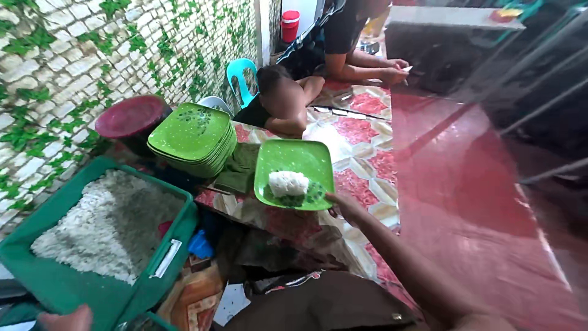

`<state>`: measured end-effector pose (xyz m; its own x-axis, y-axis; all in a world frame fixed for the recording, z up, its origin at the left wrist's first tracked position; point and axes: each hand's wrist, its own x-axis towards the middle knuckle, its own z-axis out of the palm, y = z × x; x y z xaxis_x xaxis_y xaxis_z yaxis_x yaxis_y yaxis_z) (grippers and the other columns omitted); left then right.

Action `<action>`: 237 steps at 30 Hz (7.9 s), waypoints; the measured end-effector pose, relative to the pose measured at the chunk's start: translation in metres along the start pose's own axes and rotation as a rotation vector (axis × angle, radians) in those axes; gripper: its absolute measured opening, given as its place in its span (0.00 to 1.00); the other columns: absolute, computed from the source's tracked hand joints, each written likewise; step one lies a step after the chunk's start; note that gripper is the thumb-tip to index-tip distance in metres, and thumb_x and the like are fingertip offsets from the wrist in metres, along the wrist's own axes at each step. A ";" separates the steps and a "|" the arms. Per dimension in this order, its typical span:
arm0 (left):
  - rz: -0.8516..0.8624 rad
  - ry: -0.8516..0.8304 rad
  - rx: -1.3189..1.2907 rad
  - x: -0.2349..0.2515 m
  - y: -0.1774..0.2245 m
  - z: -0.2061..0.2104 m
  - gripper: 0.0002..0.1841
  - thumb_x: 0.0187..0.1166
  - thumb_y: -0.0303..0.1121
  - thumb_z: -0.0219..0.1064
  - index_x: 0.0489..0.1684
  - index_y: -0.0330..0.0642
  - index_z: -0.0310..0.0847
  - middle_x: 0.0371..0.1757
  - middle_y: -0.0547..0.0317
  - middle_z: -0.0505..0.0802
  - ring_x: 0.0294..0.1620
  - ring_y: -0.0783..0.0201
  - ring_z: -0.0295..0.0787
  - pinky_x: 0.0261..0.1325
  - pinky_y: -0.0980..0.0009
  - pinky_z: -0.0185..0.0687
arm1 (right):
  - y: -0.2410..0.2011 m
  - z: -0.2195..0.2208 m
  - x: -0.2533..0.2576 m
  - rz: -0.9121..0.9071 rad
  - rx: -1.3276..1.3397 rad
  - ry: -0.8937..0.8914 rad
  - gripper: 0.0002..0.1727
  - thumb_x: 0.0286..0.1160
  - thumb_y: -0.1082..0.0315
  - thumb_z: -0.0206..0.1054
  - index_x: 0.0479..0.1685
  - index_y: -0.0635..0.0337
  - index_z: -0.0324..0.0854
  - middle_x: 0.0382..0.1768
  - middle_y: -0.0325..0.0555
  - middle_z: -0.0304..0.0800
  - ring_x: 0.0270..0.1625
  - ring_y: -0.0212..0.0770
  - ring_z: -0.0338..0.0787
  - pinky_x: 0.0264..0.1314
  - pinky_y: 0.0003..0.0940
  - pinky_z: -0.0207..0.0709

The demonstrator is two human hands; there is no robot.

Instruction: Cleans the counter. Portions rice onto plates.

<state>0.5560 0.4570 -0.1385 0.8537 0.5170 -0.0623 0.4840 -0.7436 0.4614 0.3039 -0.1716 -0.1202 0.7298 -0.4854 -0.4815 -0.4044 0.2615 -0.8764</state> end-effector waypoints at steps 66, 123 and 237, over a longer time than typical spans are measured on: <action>-0.273 -0.256 -0.131 0.029 0.020 -0.026 0.42 0.85 0.30 0.56 0.97 0.50 0.31 0.90 0.43 0.65 0.79 0.48 0.78 0.78 0.50 0.76 | 0.011 0.615 0.092 -0.116 -1.684 -1.582 0.43 0.80 0.41 0.67 0.82 0.66 0.62 0.66 0.70 0.81 0.63 0.65 0.86 0.65 0.64 0.76; -0.179 -0.194 -0.149 0.028 0.015 -0.018 0.40 0.85 0.30 0.57 0.97 0.48 0.38 0.87 0.41 0.71 0.81 0.43 0.75 0.80 0.43 0.72 | -0.063 0.569 0.114 0.121 -0.919 -1.418 0.23 0.94 0.57 0.50 0.71 0.67 0.74 0.61 0.58 0.83 0.60 0.49 0.87 0.63 0.54 0.81; 0.827 -0.555 -0.190 -0.197 0.176 0.067 0.29 0.87 0.35 0.61 0.86 0.33 0.65 0.72 0.32 0.84 0.69 0.37 0.84 0.71 0.42 0.78 | -0.087 -0.028 0.121 -0.080 0.019 0.122 0.18 0.92 0.56 0.55 0.50 0.65 0.80 0.24 0.38 0.78 0.21 0.29 0.77 0.29 0.24 0.76</action>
<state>0.4863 0.1955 -0.1044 0.8994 -0.4353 -0.0394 -0.2966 -0.6741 0.6765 0.4125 -0.2764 -0.1018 0.6864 -0.6028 -0.4068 -0.3360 0.2332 -0.9125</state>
